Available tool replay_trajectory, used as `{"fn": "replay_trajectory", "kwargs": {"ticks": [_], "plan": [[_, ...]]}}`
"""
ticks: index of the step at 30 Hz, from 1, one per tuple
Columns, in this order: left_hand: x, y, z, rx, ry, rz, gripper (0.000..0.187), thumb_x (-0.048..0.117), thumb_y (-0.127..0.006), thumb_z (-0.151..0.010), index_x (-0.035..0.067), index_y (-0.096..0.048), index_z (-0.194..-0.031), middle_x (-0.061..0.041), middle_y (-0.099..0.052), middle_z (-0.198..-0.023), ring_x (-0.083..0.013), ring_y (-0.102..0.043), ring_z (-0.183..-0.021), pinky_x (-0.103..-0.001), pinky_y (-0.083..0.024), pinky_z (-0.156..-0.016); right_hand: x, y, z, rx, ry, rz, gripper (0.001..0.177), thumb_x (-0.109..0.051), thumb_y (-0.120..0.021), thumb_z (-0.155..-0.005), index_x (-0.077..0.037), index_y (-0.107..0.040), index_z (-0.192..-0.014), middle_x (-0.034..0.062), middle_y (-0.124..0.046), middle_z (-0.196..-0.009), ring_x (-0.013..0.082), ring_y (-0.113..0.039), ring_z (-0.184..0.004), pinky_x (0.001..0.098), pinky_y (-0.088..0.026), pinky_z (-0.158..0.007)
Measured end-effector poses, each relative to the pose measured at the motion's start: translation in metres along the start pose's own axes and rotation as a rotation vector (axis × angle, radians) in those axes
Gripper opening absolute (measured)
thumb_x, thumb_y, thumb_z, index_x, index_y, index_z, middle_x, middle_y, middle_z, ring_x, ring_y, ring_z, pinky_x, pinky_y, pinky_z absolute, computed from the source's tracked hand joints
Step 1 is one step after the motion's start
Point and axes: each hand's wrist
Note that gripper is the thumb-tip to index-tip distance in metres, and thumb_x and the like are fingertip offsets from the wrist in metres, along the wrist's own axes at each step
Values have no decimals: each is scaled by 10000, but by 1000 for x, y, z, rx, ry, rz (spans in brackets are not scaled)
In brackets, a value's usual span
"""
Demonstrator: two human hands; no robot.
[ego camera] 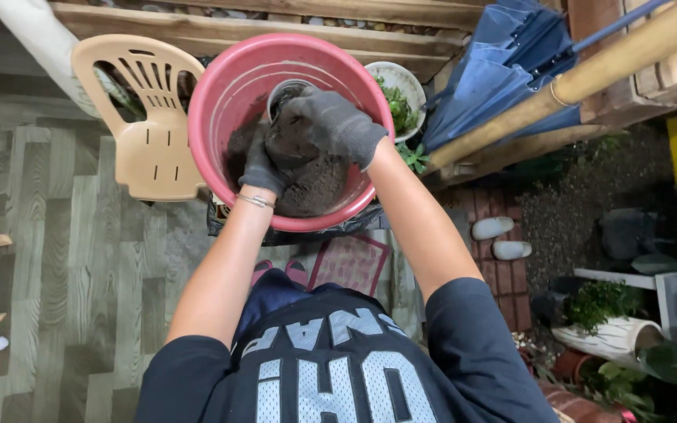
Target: Planting a small green plant into a soil-filled pot within a larger bucket.
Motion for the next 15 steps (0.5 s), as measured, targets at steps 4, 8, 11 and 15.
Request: {"fn": "replay_trajectory", "kwargs": {"ticks": [4,8,11,15], "plan": [[0,4,-3,27,-16,33,630,589,-567,-947,159,-640,-1402,-117,-650,-1431,-358,-624,-1285,-551,-547,-1072,-12,0,-1,-18,-98,31,361,-4,-708,-822,-165,-736,-1143,155,-671,-1175,391,-645,-1108,462,-532,-936],[0,-6,3,68,-6,-10,600,598,-588,-923,208,-642,-1376,-90,-658,-1395,-347,-628,-1251,-586,-549,-1027,-10,-11,0,-4,-86,9,349,-8,-709,-780,-127,-724,-1108,168,-662,-1085,406,-641,-1049,471,-527,-897],[0,-18,10,107,-19,-58,610,610,-601,-899,222,-647,-1367,-87,-665,-1383,-351,-632,-1242,-602,-554,-1009,-12,-5,6,67,-86,-59,319,-40,-717,-815,-136,-718,-1119,130,-676,-1116,376,-659,-1075,450,-541,-922],[1,7,-4,115,31,-31,604,602,-591,-923,224,-646,-1392,-98,-665,-1412,-361,-634,-1265,-606,-547,-1043,-49,13,3,134,-7,-91,381,-153,-808,-771,-101,-701,-1133,152,-624,-1158,406,-621,-1077,466,-519,-902]]}}
Point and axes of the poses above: each hand's wrist, its own z-axis away from the middle knuckle, its own y-axis out of the back of the hand, x = y × z
